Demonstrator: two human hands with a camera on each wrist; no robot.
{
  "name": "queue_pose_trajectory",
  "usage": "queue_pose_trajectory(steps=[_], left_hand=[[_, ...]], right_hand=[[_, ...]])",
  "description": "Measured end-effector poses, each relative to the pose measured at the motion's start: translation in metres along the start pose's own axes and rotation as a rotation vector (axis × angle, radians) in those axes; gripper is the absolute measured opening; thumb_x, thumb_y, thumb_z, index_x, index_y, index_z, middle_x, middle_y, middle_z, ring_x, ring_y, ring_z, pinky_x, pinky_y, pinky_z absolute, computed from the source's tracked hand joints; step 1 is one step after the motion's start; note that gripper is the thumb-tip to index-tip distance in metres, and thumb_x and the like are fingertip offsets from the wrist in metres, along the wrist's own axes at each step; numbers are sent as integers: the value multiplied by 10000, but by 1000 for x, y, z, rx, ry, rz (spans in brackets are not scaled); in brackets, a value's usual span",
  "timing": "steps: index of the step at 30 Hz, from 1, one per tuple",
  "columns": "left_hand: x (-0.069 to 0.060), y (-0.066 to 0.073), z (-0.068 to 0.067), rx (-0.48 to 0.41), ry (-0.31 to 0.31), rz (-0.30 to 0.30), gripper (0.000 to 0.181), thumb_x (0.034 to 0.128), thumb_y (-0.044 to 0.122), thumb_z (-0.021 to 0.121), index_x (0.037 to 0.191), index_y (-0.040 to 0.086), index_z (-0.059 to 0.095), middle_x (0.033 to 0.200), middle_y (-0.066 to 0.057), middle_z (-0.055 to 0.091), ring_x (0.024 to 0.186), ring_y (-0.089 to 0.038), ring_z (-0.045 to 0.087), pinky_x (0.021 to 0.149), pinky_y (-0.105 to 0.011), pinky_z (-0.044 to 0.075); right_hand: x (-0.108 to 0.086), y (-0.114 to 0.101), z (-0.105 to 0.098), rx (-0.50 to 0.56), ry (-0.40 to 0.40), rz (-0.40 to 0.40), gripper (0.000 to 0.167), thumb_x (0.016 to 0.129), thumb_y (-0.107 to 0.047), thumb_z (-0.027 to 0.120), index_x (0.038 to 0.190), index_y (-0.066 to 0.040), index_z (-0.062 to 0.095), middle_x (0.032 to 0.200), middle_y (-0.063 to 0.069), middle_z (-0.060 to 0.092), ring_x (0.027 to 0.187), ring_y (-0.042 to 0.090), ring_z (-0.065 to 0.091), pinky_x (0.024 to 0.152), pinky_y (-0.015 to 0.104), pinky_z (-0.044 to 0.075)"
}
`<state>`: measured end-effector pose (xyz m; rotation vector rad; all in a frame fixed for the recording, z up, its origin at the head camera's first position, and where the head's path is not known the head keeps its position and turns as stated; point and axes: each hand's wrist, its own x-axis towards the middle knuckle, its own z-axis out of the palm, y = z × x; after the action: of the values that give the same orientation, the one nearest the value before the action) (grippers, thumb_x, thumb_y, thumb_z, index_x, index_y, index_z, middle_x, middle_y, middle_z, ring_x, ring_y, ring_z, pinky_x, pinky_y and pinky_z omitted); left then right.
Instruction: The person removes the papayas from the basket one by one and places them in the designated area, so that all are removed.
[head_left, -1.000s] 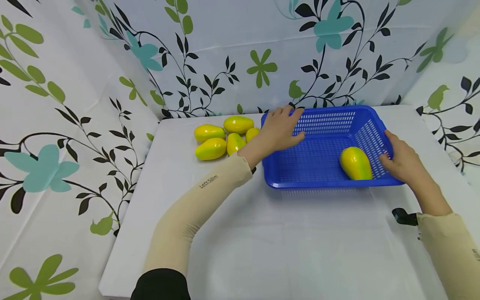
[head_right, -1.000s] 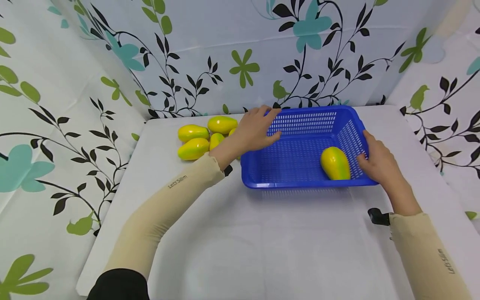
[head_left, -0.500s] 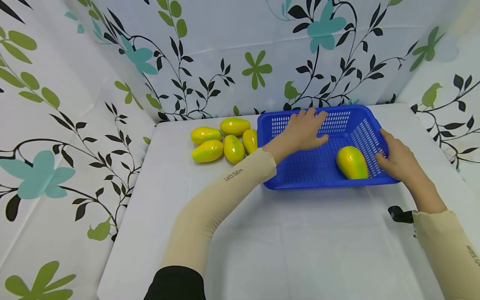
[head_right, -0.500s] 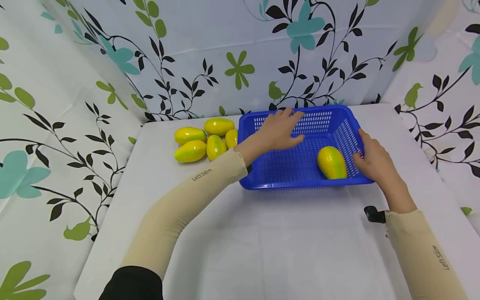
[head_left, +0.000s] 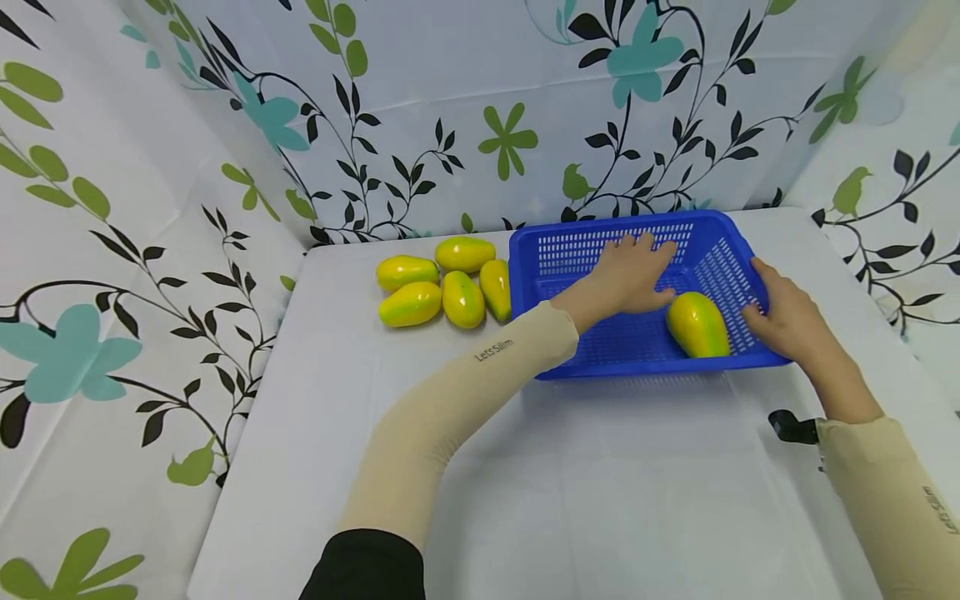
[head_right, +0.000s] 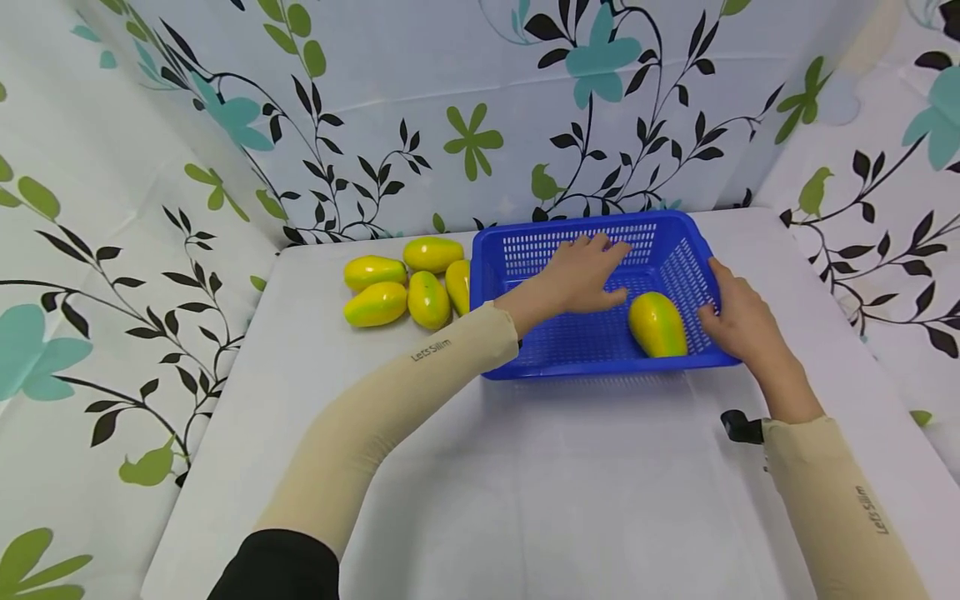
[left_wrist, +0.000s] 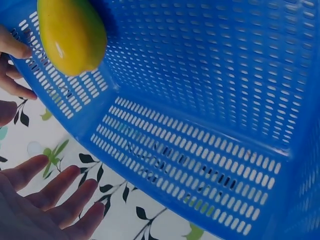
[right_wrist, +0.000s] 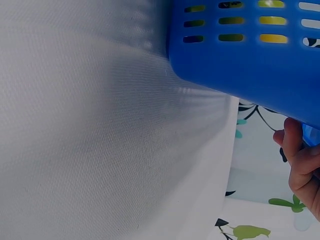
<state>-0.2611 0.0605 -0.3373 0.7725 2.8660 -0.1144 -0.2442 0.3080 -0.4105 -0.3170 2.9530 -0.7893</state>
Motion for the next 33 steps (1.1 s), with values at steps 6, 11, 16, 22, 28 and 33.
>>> queue_pose_trajectory(steps=[6,11,16,22,28,33], left_hand=[[12,13,7,-10,-60,57,721,963,557,483,1575,289,211,1588,-19,278,1423,-243,303,1145,-445,274],[22,28,13,-19,-151,103,760,948,545,540,1580,332,174,1615,7,211,1454,-225,236,1166,-431,232],[29,41,13,-23,-242,124,823,912,480,643,1572,377,164,1618,38,182,1464,-211,197,1178,-426,194],[36,49,17,-40,-304,104,851,900,475,662,1562,434,129,1631,48,117,1471,-213,172,1169,-413,215],[41,54,24,-73,-317,66,882,877,491,687,1546,484,113,1629,61,84,1466,-205,162,1156,-396,236],[46,59,27,-70,-333,73,885,868,489,697,1544,494,125,1622,62,97,1456,-203,171,1155,-401,228]], right_hand=[[1,2,3,7,-3,-6,755,927,-61,484,1542,63,64,1374,459,312,1177,647,361,935,751,312],[0,3,5,9,0,-7,743,927,-59,480,1538,71,76,1359,465,320,1165,648,369,934,750,317],[0,4,3,10,1,-7,740,936,-66,472,1541,64,68,1364,463,320,1163,648,374,934,750,318],[1,3,4,12,7,-24,736,937,-62,486,1540,67,85,1353,462,335,1164,641,382,944,747,316],[0,3,2,10,12,-33,727,934,-59,479,1537,72,95,1342,466,341,1148,645,392,925,751,328],[-1,3,1,12,9,-26,728,939,-60,484,1539,68,92,1347,464,337,1151,647,389,926,750,329]])
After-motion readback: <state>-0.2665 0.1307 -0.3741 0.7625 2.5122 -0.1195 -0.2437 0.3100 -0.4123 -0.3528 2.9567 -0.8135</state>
